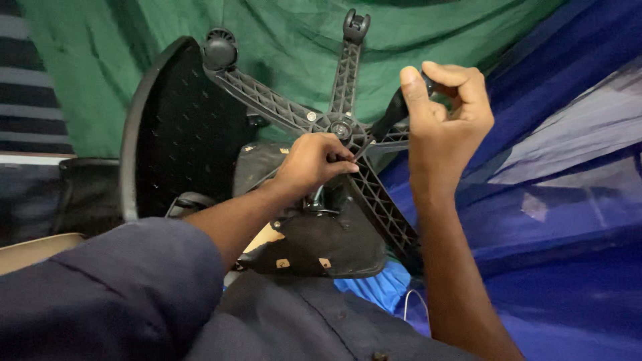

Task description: The person lies down with an office chair star base resting on their lap and uses a screwdriver to turn screws at the central hub of the base, steadying the base with the other hand while working on the fasteners.

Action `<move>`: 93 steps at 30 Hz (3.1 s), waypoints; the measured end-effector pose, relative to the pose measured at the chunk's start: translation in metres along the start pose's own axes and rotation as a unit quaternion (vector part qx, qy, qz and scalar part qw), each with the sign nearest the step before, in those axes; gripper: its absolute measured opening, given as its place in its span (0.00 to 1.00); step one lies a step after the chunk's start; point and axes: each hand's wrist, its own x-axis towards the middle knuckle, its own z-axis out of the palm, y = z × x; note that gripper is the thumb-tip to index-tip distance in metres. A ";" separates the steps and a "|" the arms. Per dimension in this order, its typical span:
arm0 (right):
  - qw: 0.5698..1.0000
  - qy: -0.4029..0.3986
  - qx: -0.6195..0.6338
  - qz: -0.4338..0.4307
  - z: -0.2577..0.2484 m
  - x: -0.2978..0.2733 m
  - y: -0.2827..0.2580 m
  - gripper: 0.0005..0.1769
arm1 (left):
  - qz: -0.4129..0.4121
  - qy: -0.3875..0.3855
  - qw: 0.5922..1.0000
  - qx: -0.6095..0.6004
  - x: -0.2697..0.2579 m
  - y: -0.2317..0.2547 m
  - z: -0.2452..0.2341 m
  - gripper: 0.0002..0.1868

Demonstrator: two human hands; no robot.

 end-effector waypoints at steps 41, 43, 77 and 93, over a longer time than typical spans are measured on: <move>0.996 -0.052 0.066 0.015 0.007 0.011 -0.011 0.07 | -0.002 -0.023 1.000 0.015 0.003 0.002 -0.002 0.15; 0.999 -0.039 0.023 0.003 0.005 0.012 -0.007 0.08 | -0.004 -0.027 0.999 0.020 0.003 0.001 -0.002 0.13; 0.996 -0.013 0.072 0.051 0.027 -0.018 -0.022 0.08 | 0.126 -0.026 0.992 0.000 -0.004 -0.023 -0.016 0.15; 0.999 -0.007 0.023 0.028 0.013 -0.004 -0.002 0.09 | -0.029 -0.046 0.997 -0.047 -0.001 0.011 -0.023 0.14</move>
